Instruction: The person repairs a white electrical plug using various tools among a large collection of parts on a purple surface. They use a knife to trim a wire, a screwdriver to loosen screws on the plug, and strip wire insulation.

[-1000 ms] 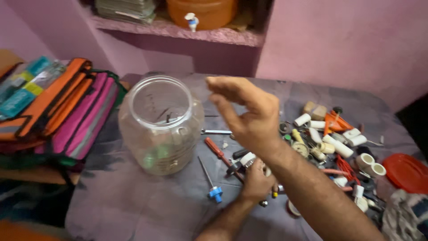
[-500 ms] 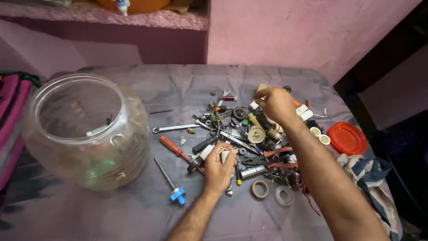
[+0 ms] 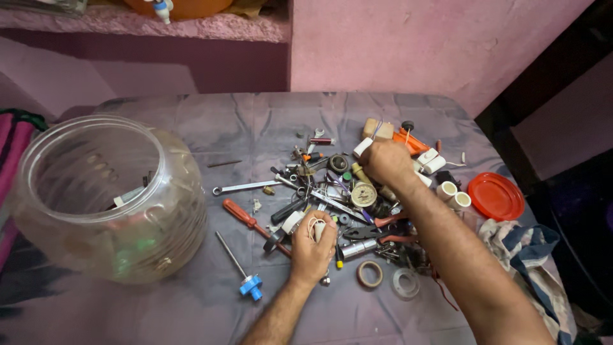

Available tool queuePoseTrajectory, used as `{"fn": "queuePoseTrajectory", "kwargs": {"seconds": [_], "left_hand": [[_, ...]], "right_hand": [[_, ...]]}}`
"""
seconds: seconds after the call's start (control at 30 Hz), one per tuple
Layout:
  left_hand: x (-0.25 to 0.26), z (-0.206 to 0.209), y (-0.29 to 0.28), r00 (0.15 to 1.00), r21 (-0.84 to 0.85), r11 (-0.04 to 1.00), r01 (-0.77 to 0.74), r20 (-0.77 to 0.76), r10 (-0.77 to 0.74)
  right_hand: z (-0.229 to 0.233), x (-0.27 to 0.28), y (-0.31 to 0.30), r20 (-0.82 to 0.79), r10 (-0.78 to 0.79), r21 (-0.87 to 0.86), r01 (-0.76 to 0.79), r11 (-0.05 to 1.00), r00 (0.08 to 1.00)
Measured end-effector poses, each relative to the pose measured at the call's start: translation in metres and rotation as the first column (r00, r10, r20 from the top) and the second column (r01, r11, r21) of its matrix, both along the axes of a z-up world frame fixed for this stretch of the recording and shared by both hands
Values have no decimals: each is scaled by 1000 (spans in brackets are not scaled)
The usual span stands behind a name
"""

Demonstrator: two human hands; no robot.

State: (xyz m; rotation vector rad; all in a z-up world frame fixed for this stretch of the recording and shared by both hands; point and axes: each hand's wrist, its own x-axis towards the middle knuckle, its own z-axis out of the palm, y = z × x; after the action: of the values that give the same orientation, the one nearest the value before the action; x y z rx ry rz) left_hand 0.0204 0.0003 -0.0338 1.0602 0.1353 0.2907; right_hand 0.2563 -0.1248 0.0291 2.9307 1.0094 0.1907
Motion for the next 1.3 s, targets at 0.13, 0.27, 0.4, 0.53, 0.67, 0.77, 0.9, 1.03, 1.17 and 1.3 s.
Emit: {"fn": "queuePoseTrajectory", "kwargs": {"seconds": [0.13,0.27,0.4,0.53,0.67,0.77,0.9,1.03,1.17,1.3], "left_hand": [[0,-1,1,1000,-46,999,18,12,-18],[0,-3,2,994,-94,994,60,94,-52],[-1,-3,5,981,-128,986,109,172,-86],[-4,3,3,983,-16,998,65,173,-61],[-7,9,-1,973,7,995,97,212,-97],[-7,10,-3,971,16,994,112,209,-113],[-6,6,-4,969,29,992,126,211,-130],[-8,3,-4,971,72,989,132,193,-143],[-8,2,-4,981,86,989,117,147,-129],[-9,-1,-2,989,185,980,76,108,-97]], "right_hand": [[-2,-6,-7,33,60,117,-63,991,998],[18,-30,-19,-126,-13,507,76,859,992],[29,-79,-37,-354,133,836,249,489,926],[12,-146,-55,-545,294,823,433,368,786],[-12,-184,-52,-478,349,869,377,322,806],[-20,-187,-48,-469,330,878,391,278,819],[-21,-191,-46,-429,386,902,365,231,817],[-17,-190,-47,-388,349,915,311,257,853],[-9,-191,-47,-323,326,923,220,315,888],[-4,-191,-48,-346,230,878,227,422,910]]}}
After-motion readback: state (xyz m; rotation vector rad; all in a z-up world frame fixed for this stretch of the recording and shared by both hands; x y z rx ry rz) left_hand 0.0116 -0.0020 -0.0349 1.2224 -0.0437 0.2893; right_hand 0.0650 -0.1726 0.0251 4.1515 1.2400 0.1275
